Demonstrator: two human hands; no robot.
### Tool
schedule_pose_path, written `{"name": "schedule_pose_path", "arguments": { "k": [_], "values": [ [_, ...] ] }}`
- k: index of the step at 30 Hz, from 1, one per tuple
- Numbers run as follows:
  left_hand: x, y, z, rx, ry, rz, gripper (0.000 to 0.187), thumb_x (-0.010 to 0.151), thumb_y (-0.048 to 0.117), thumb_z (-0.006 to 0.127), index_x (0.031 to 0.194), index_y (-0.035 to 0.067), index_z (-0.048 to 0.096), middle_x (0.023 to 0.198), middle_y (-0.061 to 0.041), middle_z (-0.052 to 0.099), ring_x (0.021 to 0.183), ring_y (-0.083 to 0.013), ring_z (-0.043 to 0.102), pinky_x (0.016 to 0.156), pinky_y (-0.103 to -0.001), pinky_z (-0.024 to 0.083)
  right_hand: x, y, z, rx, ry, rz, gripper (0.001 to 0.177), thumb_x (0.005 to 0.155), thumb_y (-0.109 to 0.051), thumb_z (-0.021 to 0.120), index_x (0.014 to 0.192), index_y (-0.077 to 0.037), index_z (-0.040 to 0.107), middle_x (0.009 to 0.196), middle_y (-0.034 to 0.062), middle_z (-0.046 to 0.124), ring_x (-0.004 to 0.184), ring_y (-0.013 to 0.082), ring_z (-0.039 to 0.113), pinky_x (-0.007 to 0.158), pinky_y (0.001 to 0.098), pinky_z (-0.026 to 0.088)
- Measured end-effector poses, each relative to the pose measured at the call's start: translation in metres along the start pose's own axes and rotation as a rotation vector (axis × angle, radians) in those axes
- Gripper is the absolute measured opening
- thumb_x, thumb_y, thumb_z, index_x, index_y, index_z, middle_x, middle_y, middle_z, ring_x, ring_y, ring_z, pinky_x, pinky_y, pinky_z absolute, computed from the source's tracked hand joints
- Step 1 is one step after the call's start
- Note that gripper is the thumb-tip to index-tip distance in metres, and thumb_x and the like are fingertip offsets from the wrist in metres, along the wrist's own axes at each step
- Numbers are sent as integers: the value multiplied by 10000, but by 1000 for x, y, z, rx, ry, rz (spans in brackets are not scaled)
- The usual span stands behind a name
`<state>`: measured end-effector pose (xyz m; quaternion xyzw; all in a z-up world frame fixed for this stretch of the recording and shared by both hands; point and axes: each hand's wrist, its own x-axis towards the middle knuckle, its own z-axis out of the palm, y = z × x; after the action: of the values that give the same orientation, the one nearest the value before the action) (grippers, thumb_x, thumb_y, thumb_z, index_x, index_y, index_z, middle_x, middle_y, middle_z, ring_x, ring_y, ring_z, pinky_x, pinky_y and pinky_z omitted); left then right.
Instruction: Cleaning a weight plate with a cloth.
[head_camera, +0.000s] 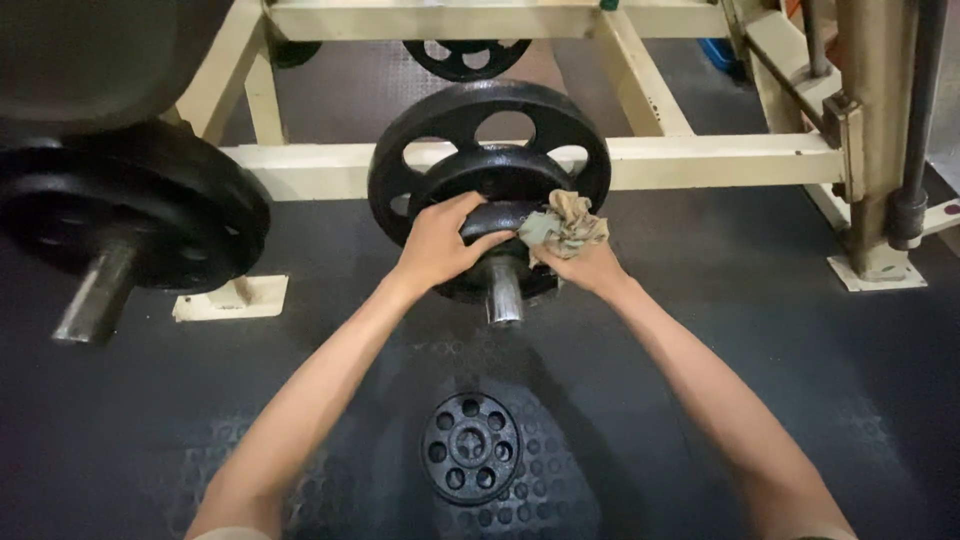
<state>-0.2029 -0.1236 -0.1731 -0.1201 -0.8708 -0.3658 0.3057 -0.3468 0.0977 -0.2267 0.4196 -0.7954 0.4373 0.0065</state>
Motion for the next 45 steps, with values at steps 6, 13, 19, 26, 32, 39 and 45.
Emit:
{"name": "schedule_pose_path", "arguments": {
  "k": [6, 13, 19, 26, 32, 39, 45],
  "values": [
    [-29, -41, 13, -121, 119, -85, 293, 921, 348, 820, 1074, 145, 675, 934, -96, 679, 945, -335, 713, 845, -418, 550, -7, -35, -9, 78, -80, 118, 499, 943, -462, 721, 1053, 25, 704, 987, 292, 736, 941, 403, 723, 870, 546, 553],
    [-80, -104, 32, -149, 145, -113, 228, 1044, 217, 616, 1185, 38, 621, 991, -223, 691, 966, -414, 700, 834, -487, 547, -6, 45, 21, 86, 95, -212, 454, 941, -312, 766, 1256, -86, 529, 1138, 97, 619, 1102, 258, 602, 939, 443, 488],
    [-94, -131, 37, 39, 207, -19, 463, 1025, 152, 606, 1265, -232, 510, 937, -408, 642, 879, -580, 644, 692, -585, 524, -1, -59, -9, 326, 110, -225, 449, 870, -133, 793, 520, -174, 515, 484, 19, 614, 419, 47, 441, 515, 179, 374],
    [-26, -42, -19, -6, -21, 47, 473, 997, 477, 583, 1285, 104, 622, 1133, -196, 714, 1062, -461, 681, 862, -559, 554, -5, -20, 3, 174, 109, -73, 269, 852, -245, 823, 762, -66, 644, 744, 161, 722, 683, 230, 678, 683, 366, 557],
    [-8, -9, -2, -50, 22, -37, 387, 891, 398, 798, 1112, 107, 669, 1011, -162, 726, 980, -424, 713, 812, -476, 556, -5, 7, 19, 143, 98, 148, 587, 838, -379, 860, 1140, 81, 656, 1119, 327, 703, 1060, 444, 692, 954, 584, 542],
    [-16, -30, 8, -32, 58, -75, 369, 921, 447, 780, 988, 108, 650, 833, -121, 690, 819, -385, 718, 691, -434, 547, -19, 89, 43, 85, 123, 58, 479, 930, -358, 738, 1322, -100, 641, 1331, 133, 675, 1308, 325, 595, 1106, 490, 456],
    [-36, -54, 13, -133, 205, -70, 277, 988, 390, 723, 1069, 133, 663, 905, -101, 705, 848, -319, 724, 708, -398, 548, -28, 56, 38, 316, 122, 240, 775, 900, -374, 802, 1454, 90, 522, 1403, 346, 592, 1329, 399, 565, 1239, 433, 369]
  ]
}}
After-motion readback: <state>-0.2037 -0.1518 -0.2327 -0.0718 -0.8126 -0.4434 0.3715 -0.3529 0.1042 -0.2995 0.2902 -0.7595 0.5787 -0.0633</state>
